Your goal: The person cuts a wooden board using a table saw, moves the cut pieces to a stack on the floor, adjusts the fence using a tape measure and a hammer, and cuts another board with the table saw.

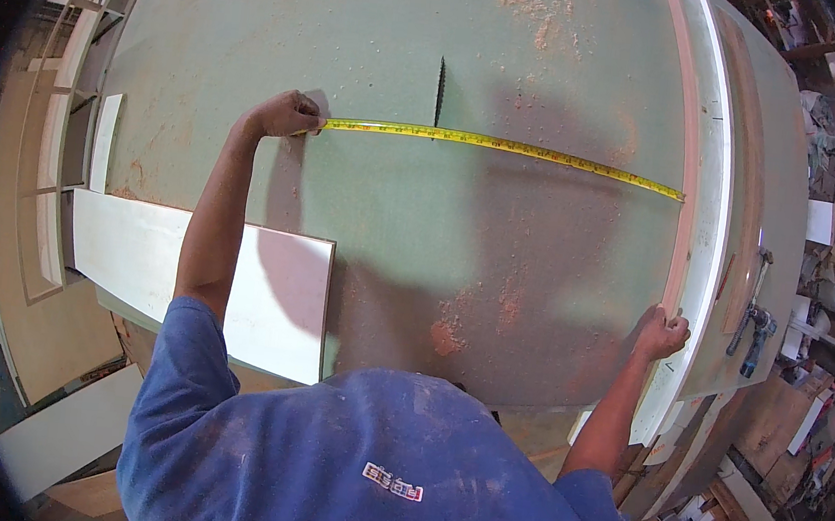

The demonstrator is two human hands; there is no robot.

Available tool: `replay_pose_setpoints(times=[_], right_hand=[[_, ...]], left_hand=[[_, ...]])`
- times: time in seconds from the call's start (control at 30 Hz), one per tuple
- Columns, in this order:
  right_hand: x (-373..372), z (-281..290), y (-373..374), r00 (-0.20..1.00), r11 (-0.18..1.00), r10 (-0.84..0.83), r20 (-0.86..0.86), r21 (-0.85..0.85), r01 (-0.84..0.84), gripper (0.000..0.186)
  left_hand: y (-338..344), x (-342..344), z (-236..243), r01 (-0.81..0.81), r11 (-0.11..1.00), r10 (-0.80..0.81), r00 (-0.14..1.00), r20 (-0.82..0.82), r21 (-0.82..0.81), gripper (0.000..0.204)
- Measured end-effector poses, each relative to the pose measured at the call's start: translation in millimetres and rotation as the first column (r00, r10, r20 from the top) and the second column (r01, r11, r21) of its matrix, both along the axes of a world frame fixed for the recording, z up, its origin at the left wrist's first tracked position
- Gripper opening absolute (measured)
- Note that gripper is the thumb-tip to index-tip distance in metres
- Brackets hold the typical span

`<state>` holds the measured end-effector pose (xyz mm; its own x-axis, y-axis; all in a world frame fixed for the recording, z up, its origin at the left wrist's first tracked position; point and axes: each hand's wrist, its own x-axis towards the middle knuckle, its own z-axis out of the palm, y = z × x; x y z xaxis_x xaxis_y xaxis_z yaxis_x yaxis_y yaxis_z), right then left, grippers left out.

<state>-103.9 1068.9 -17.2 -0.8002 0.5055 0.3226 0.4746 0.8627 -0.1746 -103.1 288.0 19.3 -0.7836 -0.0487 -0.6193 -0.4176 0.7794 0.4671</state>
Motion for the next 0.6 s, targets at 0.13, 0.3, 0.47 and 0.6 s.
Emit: replay_pose_setpoints(times=[0.13,0.3,0.47,0.6], right_hand=[[0,-2,2,0.999,1.000,0.024,-0.023,0.002,-0.024,0.035],[0,0,-4,1.000,1.000,0.000,-0.011,0.000,0.000,0.034],[-1,2,-6,1.000,1.000,0.017,-0.013,-0.021,-0.018,0.035],[-3,2,-14,1.000,1.000,0.013,0.002,-0.026,-0.013,0.035]], left_hand=[[-3,-1,-1,0.009,1.000,-0.009,1.000,0.015,0.026,0.025],[-2,-1,0,0.002,1.000,-0.002,1.000,0.023,0.027,0.024],[-3,-1,-1,0.020,1.000,-0.021,1.000,0.017,0.008,0.023],[-7,4,2,0.011,1.000,-0.011,0.999,0.036,0.025,0.023]])
